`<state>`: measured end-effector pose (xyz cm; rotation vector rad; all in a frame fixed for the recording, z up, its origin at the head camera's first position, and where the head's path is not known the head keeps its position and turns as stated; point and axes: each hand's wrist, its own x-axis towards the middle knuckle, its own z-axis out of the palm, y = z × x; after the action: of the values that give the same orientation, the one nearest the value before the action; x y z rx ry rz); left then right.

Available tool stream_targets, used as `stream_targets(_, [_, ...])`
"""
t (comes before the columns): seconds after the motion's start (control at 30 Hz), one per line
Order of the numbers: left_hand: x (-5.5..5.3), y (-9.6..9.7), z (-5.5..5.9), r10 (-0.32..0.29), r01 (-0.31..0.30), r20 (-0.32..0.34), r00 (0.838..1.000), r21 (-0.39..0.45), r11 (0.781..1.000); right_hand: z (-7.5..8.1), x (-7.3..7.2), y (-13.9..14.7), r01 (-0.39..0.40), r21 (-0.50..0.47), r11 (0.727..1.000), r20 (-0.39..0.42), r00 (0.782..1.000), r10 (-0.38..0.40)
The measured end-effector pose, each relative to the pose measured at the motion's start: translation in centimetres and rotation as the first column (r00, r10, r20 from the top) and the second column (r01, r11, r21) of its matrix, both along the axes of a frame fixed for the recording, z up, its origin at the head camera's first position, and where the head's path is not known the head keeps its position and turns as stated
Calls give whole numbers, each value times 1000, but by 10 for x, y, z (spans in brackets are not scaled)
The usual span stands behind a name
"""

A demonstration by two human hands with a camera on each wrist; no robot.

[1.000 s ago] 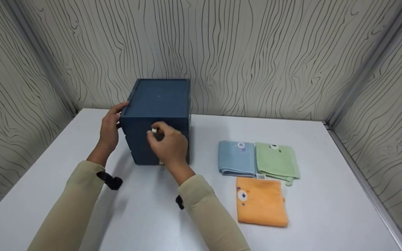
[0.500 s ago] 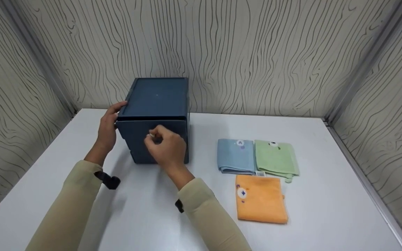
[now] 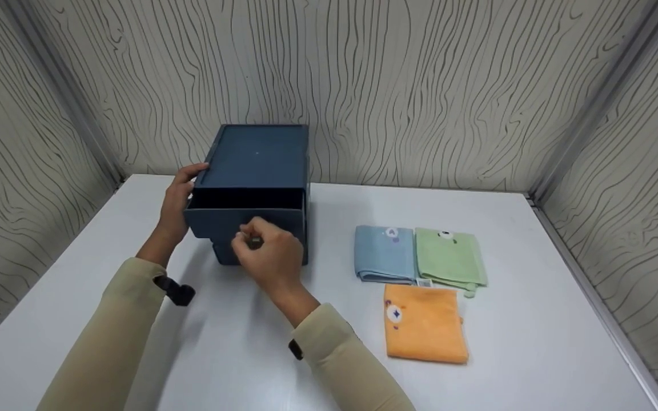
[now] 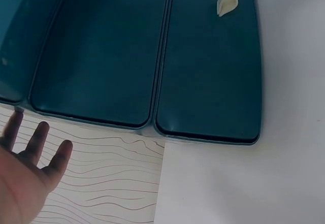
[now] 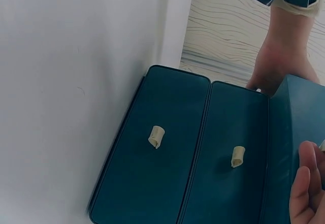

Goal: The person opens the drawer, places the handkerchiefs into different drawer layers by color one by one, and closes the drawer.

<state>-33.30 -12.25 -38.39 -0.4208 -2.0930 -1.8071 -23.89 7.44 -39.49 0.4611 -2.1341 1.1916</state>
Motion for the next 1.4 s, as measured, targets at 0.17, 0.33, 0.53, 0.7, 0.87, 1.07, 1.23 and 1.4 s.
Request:
stream_targets(0.17, [-1, 1, 1, -28, 28, 7, 1000, 43, 999, 0, 8, 1, -9, 9, 1000, -9, 1000, 9])
stream_targets(0.33, [-1, 1, 1, -34, 33, 16, 999, 41, 999, 0, 15, 2, -18, 22, 1000, -23, 1000, 19])
stream_targets(0.53, [0, 0, 1, -36, 36, 0, 999, 29, 999, -1, 25, 3, -25, 13, 1000, -5, 1000, 25])
stream_targets(0.7, [-1, -1, 0, -42, 42, -18, 999, -12, 999, -1, 30, 3, -24, 15, 1000, 1, 1000, 24])
stream_targets(0.87, [-2, -3, 0, -32, 31, -26, 999, -38, 999, -3, 33, 4, -25, 31, 999, -23, 999, 26])
stream_targets(1.07, [-2, -4, -1, -35, 34, -29, 999, -32, 999, -4, 36, 5, -26, 40, 999, -44, 999, 28])
stream_targets(1.23, [-1, -4, -2, -17, 15, -32, 999, -52, 999, -4, 39, 6, -40, 41, 998, -59, 997, 43])
stream_targets(1.4, [0, -4, -1, -14, 12, -23, 1000, -65, 998, -3, 43, 6, -43, 35, 998, -56, 997, 45])
